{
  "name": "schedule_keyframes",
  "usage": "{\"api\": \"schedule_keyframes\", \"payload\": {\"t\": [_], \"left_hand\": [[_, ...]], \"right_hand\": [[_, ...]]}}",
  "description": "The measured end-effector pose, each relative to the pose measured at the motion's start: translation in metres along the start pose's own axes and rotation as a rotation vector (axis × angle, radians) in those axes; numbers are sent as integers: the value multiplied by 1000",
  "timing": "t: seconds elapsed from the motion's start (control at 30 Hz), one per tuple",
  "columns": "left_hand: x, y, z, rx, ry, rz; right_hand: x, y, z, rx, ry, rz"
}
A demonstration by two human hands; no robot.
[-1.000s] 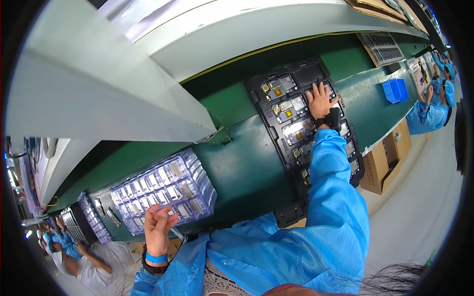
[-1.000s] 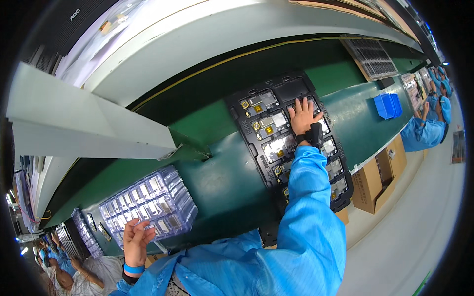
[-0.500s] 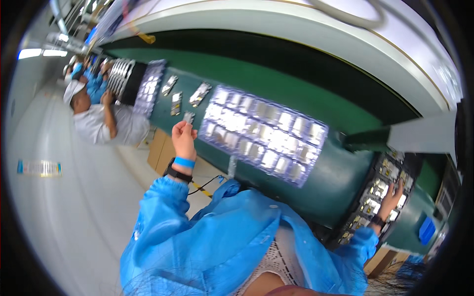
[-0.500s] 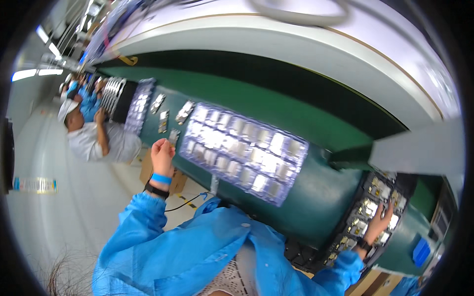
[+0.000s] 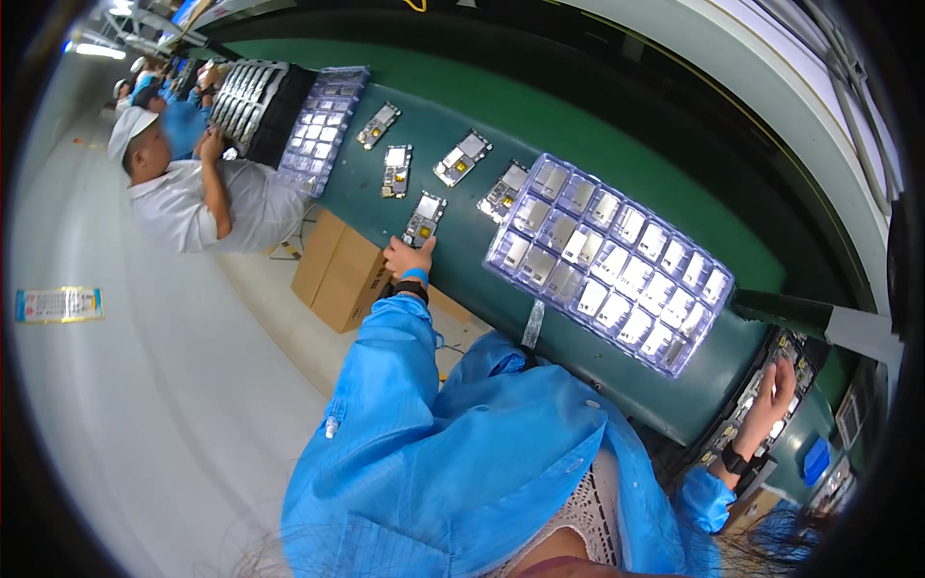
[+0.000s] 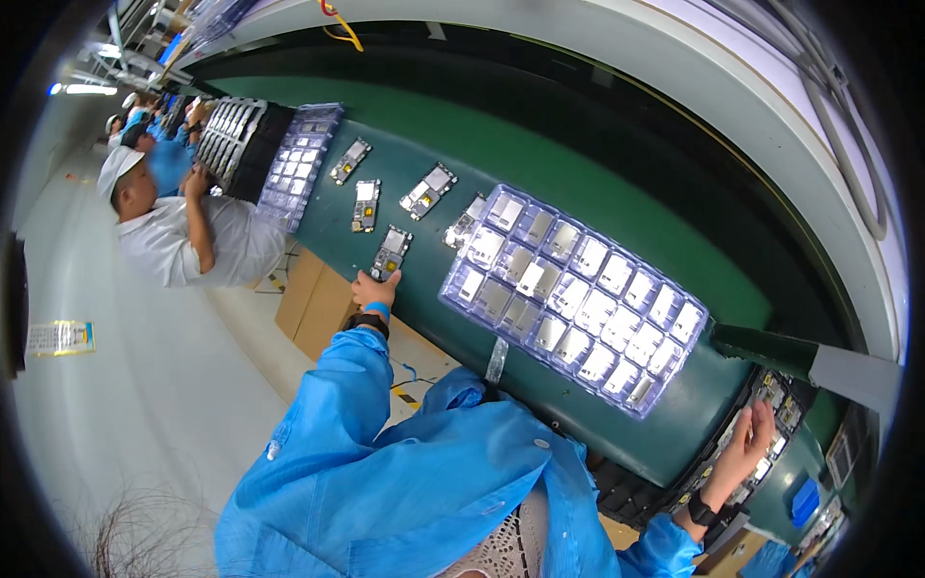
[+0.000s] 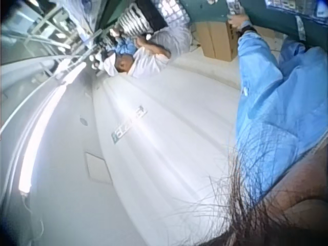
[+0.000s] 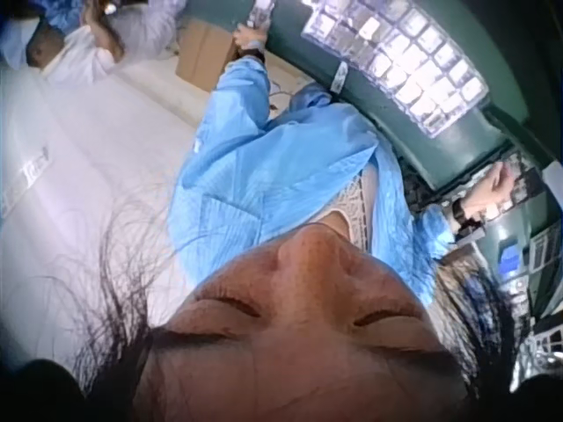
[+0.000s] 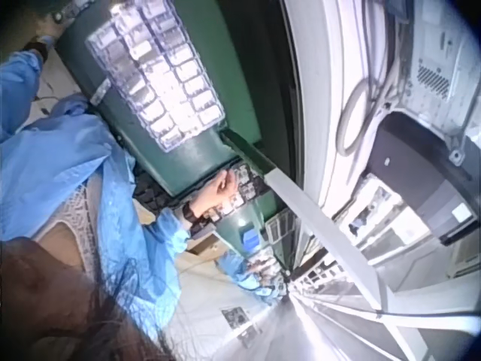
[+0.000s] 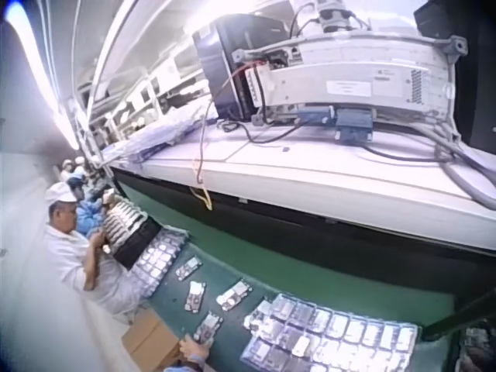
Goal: Assemble electronic circuit board components into a plastic housing on a factory line.
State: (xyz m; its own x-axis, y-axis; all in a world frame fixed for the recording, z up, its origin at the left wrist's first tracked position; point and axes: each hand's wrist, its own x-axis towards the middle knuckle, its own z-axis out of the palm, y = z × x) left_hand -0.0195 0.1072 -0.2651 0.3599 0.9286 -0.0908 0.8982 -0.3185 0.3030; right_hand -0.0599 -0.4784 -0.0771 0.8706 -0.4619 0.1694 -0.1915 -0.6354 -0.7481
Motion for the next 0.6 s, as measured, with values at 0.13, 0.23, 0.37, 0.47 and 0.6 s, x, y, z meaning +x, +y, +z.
{"api": "schedule_keyframes", "payload": {"t": [0.13,0.23,0.37,0.47,0.6], "left_hand": [[15,8,-19,322,-123,-38],[32,-15,-12,253,-9,176],[38,-27,-7,-318,-17,449],[41,-17,-24,-784,-271,419],[34,7,-63,-1019,-372,227]], "right_hand": [[-16,-63,39,57,-62,-62],[-28,-99,85,124,-107,-151],[-51,-129,162,252,-349,63],[-55,-140,214,155,-443,-159],[-60,-162,252,45,-453,-370]]}}
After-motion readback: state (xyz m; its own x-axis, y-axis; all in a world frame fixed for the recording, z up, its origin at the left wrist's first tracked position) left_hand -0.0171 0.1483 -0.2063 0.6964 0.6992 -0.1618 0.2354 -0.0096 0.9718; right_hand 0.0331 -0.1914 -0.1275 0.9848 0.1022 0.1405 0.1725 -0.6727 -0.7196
